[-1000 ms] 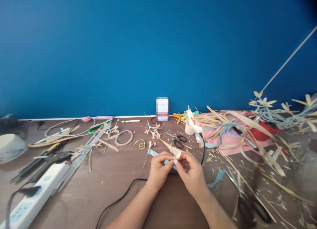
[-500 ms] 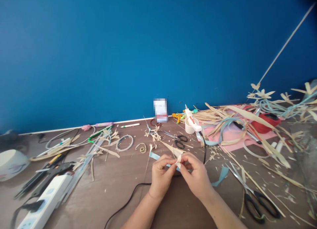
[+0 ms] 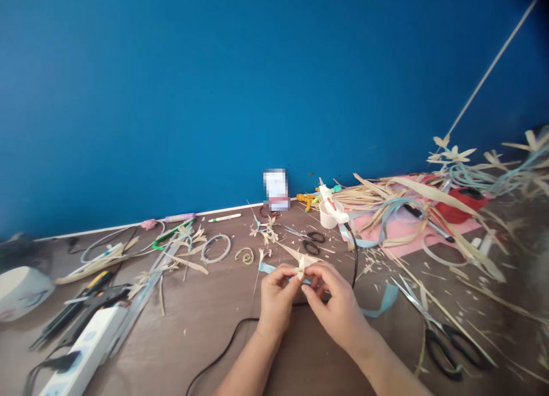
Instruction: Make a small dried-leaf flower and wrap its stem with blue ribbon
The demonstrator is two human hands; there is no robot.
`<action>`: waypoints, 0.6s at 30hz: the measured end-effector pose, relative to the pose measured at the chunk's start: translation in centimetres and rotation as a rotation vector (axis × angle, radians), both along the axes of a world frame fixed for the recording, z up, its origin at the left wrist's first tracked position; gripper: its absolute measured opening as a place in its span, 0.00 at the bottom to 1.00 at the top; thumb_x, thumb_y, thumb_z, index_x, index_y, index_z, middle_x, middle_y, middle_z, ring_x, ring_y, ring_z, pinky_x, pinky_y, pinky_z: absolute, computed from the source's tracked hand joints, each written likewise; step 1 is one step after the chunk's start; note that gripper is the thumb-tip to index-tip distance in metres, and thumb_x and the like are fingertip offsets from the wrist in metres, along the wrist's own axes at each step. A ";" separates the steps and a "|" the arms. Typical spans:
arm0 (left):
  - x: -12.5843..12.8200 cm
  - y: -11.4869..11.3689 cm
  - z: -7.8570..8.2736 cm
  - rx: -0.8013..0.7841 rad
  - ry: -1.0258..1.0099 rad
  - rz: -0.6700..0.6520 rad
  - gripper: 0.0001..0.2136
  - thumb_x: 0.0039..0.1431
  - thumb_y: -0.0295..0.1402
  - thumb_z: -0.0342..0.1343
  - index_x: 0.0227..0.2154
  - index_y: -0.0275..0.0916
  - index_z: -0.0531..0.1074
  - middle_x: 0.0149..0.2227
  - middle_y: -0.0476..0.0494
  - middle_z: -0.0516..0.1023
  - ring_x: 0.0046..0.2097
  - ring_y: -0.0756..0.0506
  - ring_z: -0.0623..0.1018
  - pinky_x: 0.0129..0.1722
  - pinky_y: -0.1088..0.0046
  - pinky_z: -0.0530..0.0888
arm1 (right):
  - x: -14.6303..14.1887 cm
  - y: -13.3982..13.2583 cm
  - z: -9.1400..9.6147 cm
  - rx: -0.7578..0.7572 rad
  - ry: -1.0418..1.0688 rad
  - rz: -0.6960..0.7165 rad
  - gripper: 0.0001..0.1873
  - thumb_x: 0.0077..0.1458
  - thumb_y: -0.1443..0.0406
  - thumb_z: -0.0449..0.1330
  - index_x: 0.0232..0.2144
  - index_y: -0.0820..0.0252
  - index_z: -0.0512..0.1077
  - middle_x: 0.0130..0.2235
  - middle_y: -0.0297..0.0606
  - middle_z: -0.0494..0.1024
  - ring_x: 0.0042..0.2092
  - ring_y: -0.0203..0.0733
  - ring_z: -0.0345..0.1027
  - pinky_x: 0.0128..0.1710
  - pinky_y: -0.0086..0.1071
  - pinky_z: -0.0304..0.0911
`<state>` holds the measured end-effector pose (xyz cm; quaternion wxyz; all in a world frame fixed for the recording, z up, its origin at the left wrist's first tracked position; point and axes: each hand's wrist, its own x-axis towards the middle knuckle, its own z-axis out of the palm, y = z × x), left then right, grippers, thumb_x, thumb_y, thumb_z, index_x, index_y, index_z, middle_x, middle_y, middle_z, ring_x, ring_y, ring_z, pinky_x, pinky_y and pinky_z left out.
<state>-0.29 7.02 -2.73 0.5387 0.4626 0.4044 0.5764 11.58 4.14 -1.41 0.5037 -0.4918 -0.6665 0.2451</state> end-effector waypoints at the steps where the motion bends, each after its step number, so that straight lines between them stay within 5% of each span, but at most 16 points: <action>1: 0.1 0.0 0.1 -0.042 -0.067 -0.012 0.03 0.42 0.29 0.62 0.21 0.36 0.73 0.24 0.50 0.72 0.29 0.51 0.70 0.33 0.76 0.65 | 0.0 0.0 0.0 0.004 -0.010 -0.005 0.08 0.51 0.71 0.53 0.35 0.57 0.65 0.36 0.39 0.69 0.30 0.36 0.64 0.26 0.29 0.63; 8: 0.4 -0.2 0.6 -0.268 -0.472 -0.285 0.05 0.40 0.27 0.63 0.19 0.36 0.71 0.22 0.52 0.71 0.27 0.53 0.69 0.33 0.76 0.65 | 0.0 -0.1 0.1 0.018 -0.008 -0.014 0.03 0.52 0.70 0.52 0.29 0.58 0.64 0.31 0.36 0.67 0.29 0.35 0.62 0.25 0.27 0.61; 18: -0.1 -0.2 0.7 -0.269 -0.400 -0.339 0.08 0.35 0.28 0.65 0.24 0.37 0.75 0.23 0.51 0.73 0.29 0.52 0.70 0.36 0.74 0.65 | 0.0 -0.3 0.0 -0.035 0.043 -0.019 0.05 0.52 0.71 0.52 0.26 0.58 0.63 0.28 0.35 0.66 0.27 0.35 0.61 0.25 0.27 0.58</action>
